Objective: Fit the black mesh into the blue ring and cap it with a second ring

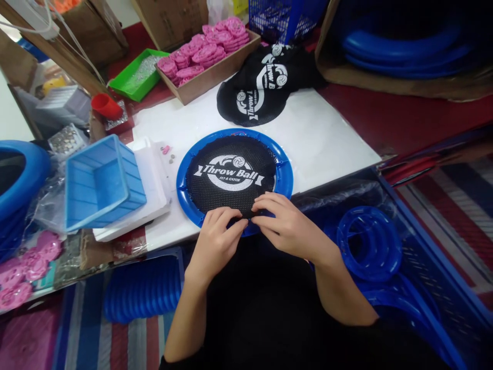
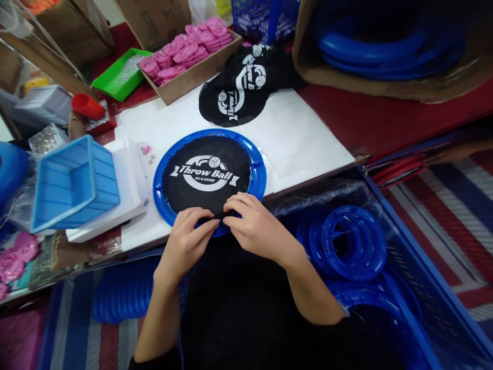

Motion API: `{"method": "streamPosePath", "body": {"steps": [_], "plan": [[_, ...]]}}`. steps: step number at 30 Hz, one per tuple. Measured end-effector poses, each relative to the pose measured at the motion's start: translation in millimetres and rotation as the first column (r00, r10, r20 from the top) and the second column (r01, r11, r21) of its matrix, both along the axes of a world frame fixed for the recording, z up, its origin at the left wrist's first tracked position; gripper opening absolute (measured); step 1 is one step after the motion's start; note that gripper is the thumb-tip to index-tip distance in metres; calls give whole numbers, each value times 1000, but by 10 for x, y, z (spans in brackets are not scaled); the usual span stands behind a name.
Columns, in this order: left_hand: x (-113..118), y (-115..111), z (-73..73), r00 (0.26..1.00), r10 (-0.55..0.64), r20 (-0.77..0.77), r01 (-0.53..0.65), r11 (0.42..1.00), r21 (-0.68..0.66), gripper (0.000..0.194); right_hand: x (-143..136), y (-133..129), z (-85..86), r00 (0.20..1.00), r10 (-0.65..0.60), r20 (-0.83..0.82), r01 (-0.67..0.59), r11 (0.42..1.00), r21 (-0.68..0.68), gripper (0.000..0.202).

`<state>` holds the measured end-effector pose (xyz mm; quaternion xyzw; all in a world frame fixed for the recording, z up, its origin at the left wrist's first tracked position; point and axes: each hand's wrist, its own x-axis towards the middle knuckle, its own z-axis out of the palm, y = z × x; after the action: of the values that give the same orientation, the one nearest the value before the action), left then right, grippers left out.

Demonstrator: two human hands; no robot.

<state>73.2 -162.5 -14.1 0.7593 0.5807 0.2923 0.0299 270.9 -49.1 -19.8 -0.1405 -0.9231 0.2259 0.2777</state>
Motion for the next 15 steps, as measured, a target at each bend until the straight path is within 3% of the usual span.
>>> {"method": "streamPosePath", "body": {"steps": [2,5,7,9,12,15], "plan": [[48,-3,80,1000,15,-24,-15,1000,-12,13,60,38,5,999,2,-32,-4,999,-44,27],[218,38,109,994,105,-15,-104,993,60,11,143,143,-34,966,-214,-146,202,975,-88,31],[338,99,62,982,184,-42,-180,980,86,22,179,220,-80,914,-370,-168,366,929,-56,32],[385,162,1,968,225,-115,-219,974,57,34,202,270,-121,905,-401,-146,408,913,20,31],[219,201,-24,976,85,-200,-102,992,-74,40,221,237,-124,940,-336,-58,341,930,135,32],[-196,154,73,981,-121,-152,84,970,-227,46,227,63,-31,973,-226,54,213,961,179,33]]}}
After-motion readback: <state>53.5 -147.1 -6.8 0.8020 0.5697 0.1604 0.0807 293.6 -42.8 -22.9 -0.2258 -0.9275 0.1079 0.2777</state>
